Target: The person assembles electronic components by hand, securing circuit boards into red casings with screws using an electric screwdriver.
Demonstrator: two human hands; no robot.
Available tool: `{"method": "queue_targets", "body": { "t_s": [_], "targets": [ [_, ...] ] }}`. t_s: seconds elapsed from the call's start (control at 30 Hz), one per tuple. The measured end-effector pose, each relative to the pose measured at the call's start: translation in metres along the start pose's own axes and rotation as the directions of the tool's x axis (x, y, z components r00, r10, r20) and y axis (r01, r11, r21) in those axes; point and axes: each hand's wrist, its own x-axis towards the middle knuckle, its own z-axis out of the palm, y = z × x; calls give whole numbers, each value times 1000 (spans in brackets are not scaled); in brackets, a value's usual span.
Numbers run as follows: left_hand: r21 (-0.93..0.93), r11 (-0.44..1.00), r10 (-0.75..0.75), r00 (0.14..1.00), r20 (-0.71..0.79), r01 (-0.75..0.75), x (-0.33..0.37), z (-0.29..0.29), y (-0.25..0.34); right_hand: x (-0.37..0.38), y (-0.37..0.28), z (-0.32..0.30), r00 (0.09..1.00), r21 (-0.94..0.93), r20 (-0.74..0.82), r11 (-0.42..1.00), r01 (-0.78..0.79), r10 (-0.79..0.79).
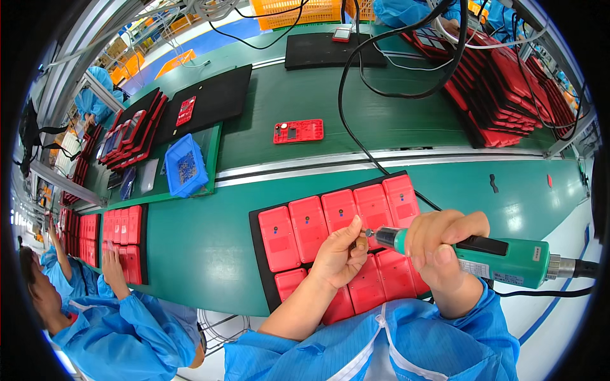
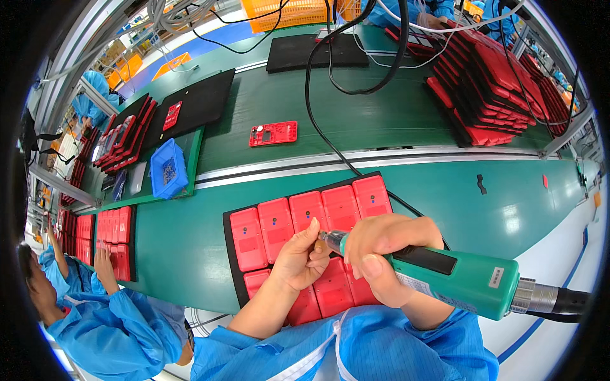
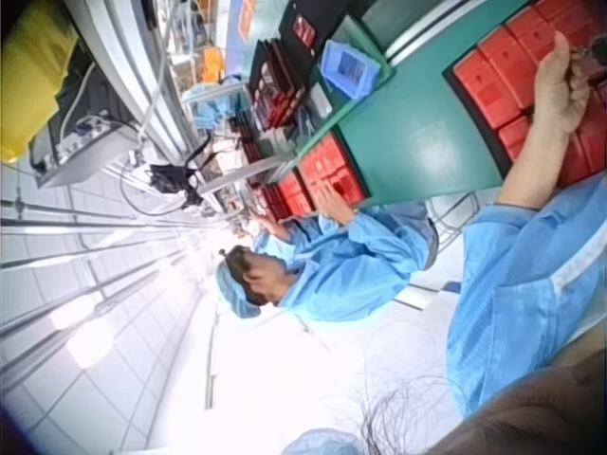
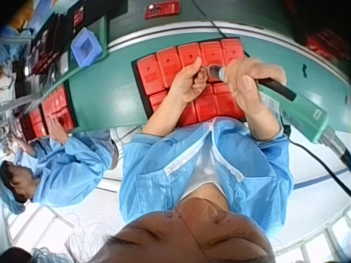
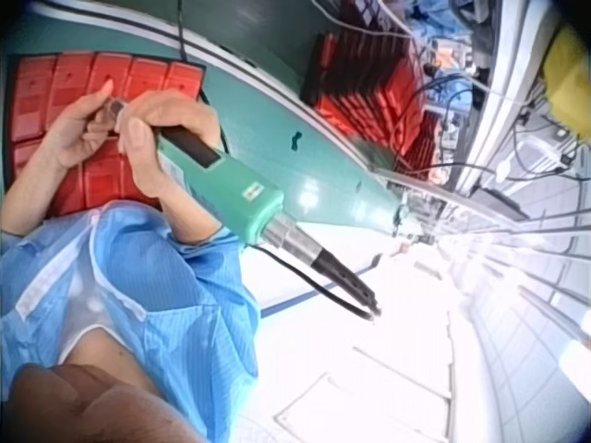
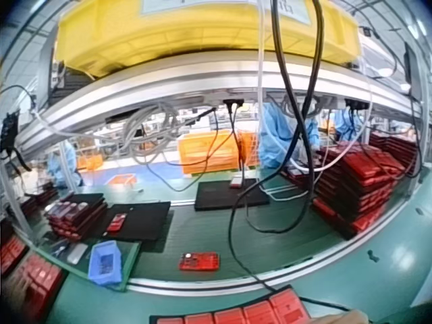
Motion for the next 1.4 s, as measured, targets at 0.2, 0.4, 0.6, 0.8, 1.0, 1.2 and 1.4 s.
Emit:
{"method": "queue_targets", "body": {
  "t_s": [0.2, 0.4, 0.6, 0.8, 1.0, 1.2, 1.4],
  "targets": [
    [35, 983, 182, 972, -147, -179, -24, 10, 6, 0, -1, -6, 1000, -27, 14, 999, 17, -17],
    [-7, 878, 453, 836, -310, -479, -64, -8, 10, 2, 23, -4, 983, -149, -30, 972, -183, 180],
    [-139, 913, 344, 909, -236, -382, -83, -17, -2, 6, 42, 10, 956, -163, -115, 944, -288, 271],
    [-101, 895, 396, 877, -273, -435, -87, -19, -3, 9, 55, 17, 955, -222, -106, 930, -294, 277],
    [-61, 921, 352, 889, -294, -384, -87, -14, 0, 9, 63, 18, 957, -206, -107, 936, -285, 268],
    [-30, 911, 390, 884, -257, -411, -88, -24, -3, 10, 61, 22, 946, -234, -100, 917, -322, 307],
    [-64, 914, 370, 888, -274, -401, -86, -21, -2, 10, 63, 22, 954, -316, -67, 900, -299, 293]
  ]
}}
